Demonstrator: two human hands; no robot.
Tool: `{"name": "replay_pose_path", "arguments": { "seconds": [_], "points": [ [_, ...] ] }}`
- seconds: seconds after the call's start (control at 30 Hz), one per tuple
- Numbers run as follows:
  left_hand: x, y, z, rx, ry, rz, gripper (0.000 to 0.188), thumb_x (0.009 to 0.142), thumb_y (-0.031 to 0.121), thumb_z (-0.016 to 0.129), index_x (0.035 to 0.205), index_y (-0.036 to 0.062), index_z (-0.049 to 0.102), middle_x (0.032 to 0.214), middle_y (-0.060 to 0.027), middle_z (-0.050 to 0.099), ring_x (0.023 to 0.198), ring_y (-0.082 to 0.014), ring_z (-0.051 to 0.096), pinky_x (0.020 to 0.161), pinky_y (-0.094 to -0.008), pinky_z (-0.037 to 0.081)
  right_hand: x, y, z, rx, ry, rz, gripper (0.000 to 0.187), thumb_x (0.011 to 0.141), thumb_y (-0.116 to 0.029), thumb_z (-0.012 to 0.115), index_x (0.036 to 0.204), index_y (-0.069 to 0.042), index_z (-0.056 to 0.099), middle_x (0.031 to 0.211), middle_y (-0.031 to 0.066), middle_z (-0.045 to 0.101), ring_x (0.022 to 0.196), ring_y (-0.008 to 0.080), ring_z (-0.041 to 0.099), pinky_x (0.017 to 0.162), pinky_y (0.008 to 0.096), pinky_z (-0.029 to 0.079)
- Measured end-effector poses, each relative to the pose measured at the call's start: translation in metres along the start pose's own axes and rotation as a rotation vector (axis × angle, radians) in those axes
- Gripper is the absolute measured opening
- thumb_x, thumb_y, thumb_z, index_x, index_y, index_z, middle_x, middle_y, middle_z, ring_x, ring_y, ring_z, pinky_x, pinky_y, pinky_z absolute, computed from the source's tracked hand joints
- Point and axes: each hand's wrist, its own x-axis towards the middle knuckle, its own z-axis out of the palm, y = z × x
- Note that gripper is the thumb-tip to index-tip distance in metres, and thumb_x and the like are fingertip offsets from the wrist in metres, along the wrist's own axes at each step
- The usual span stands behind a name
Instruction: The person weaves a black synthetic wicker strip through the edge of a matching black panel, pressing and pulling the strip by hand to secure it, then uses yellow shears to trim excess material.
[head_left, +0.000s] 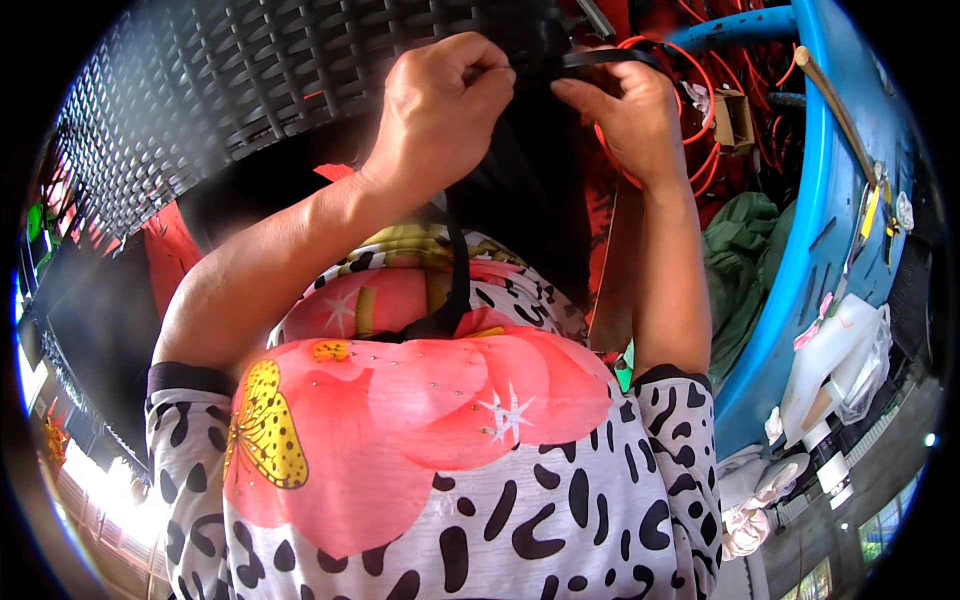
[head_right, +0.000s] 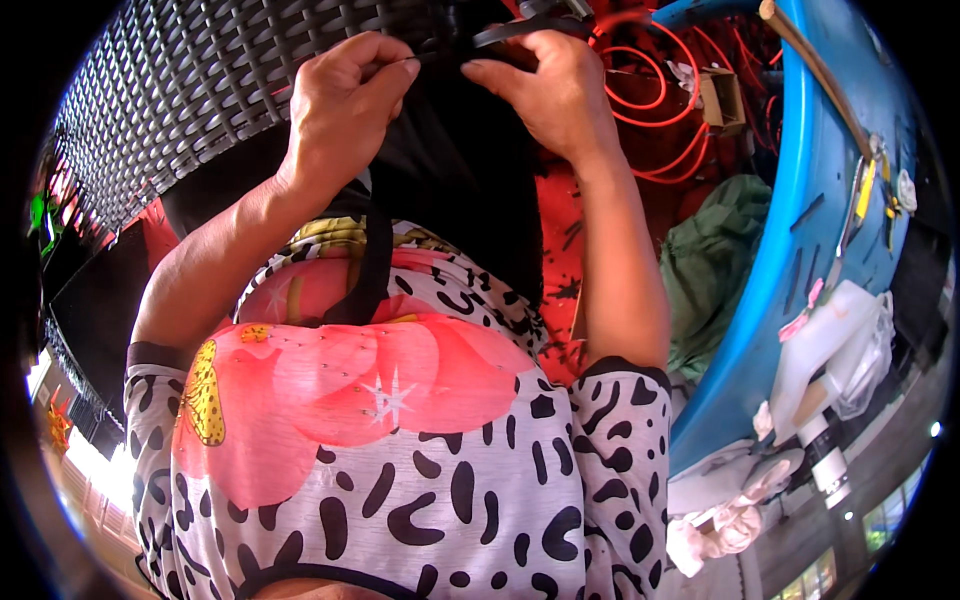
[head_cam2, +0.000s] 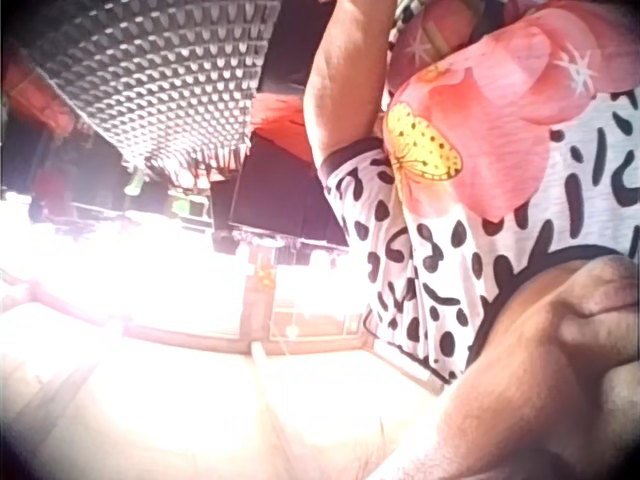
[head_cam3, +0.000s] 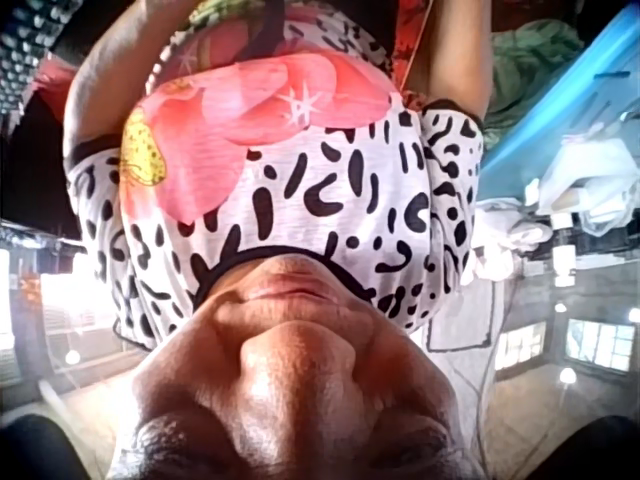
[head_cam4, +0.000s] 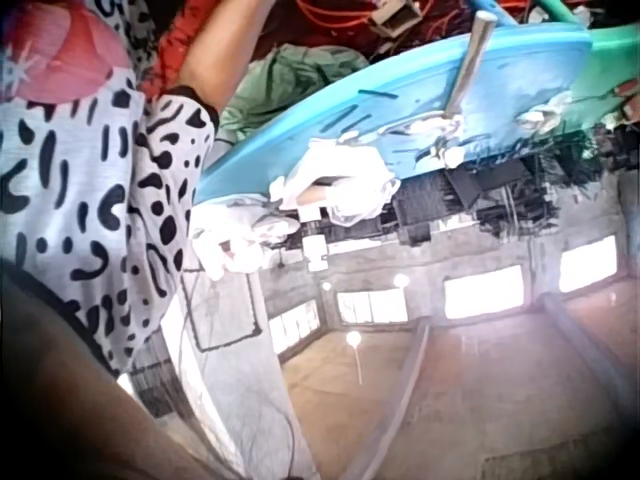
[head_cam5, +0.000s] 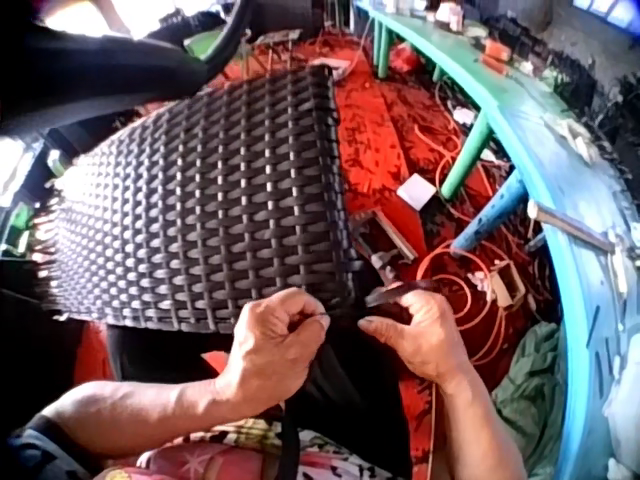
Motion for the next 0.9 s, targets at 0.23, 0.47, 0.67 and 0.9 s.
{"name": "replay_pose_path", "arguments": {
  "seconds": [0.23,0.47,0.67,0.9],
  "points": [
    [-0.026,-0.003,-0.041,-0.015,0.075,-0.052,0.007,0.077,0.007,0.062,0.082,0.0018,0.059,0.06,-0.0033,0.053,0.055,-0.0061,0.047,0.051,-0.0215,0.04,-0.027,0.01,-0.019,0.238,0.168,-0.082,0.017,0.072,-0.002,0.069,0.086,0.003,0.061,0.075,0.0029,0.063,0.069,0.0052,0.055,0.065,0.0204,0.046],
    [-0.044,-0.055,-0.154,-0.133,0.297,0.058,0.013,0.084,0.005,0.055,0.096,0.0006,0.059,0.064,0.0048,0.046,0.052,-0.0006,0.037,0.045,-0.0153,0.029,-0.017,-0.022,-0.033,-0.296,0.161,-0.326,0.021,0.066,0.002,0.067,0.086,-0.001,0.059,0.081,0.0094,0.062,0.072,0.0214,0.062,0.065,0.0284,0.049],
    [-0.092,-0.204,-0.417,1.296,0.313,0.271,0.02,0.083,0.008,0.056,0.103,0.0064,0.061,0.088,0.0008,0.062,0.067,-0.0083,0.054,0.056,-0.0198,0.044,-0.017,-0.036,-0.044,-0.59,0.154,-0.306,0.017,0.068,0.002,0.062,0.083,-0.004,0.058,0.079,0.0078,0.06,0.072,0.0257,0.061,0.062,0.032,0.048],
    [-0.182,-0.241,-0.576,1.797,0.629,-0.949,0.038,0.088,0.029,0.041,0.12,0.0118,0.051,0.11,-0.0018,0.058,0.096,-0.018,0.058,0.076,-0.0326,0.049,-0.014,-0.03,-0.052,-0.69,0.128,-0.415,0.016,0.068,0.0,0.064,0.082,-0.005,0.059,0.077,0.0081,0.058,0.071,0.0269,0.059,0.061,0.0337,0.047]
  ]
}}
